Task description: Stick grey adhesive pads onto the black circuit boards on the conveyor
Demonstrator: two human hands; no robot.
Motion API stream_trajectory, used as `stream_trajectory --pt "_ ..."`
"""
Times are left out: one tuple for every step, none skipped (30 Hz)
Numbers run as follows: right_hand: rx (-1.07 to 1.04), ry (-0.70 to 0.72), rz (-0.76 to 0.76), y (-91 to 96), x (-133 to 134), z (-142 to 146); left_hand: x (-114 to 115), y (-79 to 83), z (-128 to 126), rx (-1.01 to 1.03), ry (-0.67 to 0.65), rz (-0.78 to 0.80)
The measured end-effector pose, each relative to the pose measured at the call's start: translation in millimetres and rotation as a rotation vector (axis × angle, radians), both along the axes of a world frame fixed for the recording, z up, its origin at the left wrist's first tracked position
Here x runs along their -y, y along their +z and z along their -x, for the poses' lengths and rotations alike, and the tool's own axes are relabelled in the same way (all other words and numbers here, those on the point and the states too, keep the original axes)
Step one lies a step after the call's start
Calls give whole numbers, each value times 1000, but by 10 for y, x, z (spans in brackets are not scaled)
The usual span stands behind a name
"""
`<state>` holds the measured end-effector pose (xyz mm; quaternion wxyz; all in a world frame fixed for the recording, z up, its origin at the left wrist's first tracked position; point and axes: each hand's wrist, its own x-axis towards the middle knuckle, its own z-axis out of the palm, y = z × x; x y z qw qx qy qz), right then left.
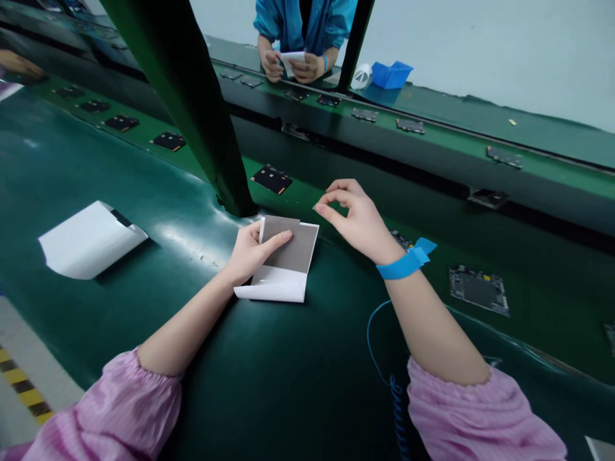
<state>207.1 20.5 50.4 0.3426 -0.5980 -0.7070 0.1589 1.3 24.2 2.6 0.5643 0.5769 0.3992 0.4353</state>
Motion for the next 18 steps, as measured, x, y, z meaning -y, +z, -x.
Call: stream_trajectory --pt "-12 -9 16 -30 -36 -12 2 3 -1 8 -7 2" --pt "-27 -21 33 -69 -87 -18 4 6 -3 17 -13 4" --pt "-43 -34 47 -114 -154 -19 5 8 -4 25 -20 6" --pt "-54 -45 58 -165 -239 -13 5 10 -6 30 -28 6" --pt "-57 -51 63 -217 -337 -3 5 11 -7 32 -38 5" --pt "-51 -48 64 -268 -448 13 5 11 -7 32 -44 1" --pt "-40 -39 61 -318 -565 32 4 9 -7 28 -52 -3" --pt "-26 -27 58 -364 -683 53 4 6 -6 24 -57 -6" --pt "-13 -18 57 -407 -799 75 4 2 -5 22 -63 -4" --pt "-3 -14 58 -445 -907 97 5 -2 -4 23 -67 2" --pt "3 -15 63 -481 -1004 116 6 -6 -3 25 -72 13" --pt "9 -18 69 -513 -1087 130 7 -10 -3 30 -77 25" --pt "16 -24 78 -541 -1155 138 9 -14 -4 37 -82 35" --pt "24 -30 87 -565 -1208 138 10 -18 -5 45 -87 41" --pt "30 -35 96 -585 -1246 131 10 -23 -7 53 -92 43" --pt "35 -42 103 -600 -1272 119 10 -29 -9 61 -97 40" --pt "38 -49 112 -610 -1287 101 9 -35 -10 69 -104 37" --pt "41 -56 122 -615 -1294 82 8 -41 -11 74 -108 35"
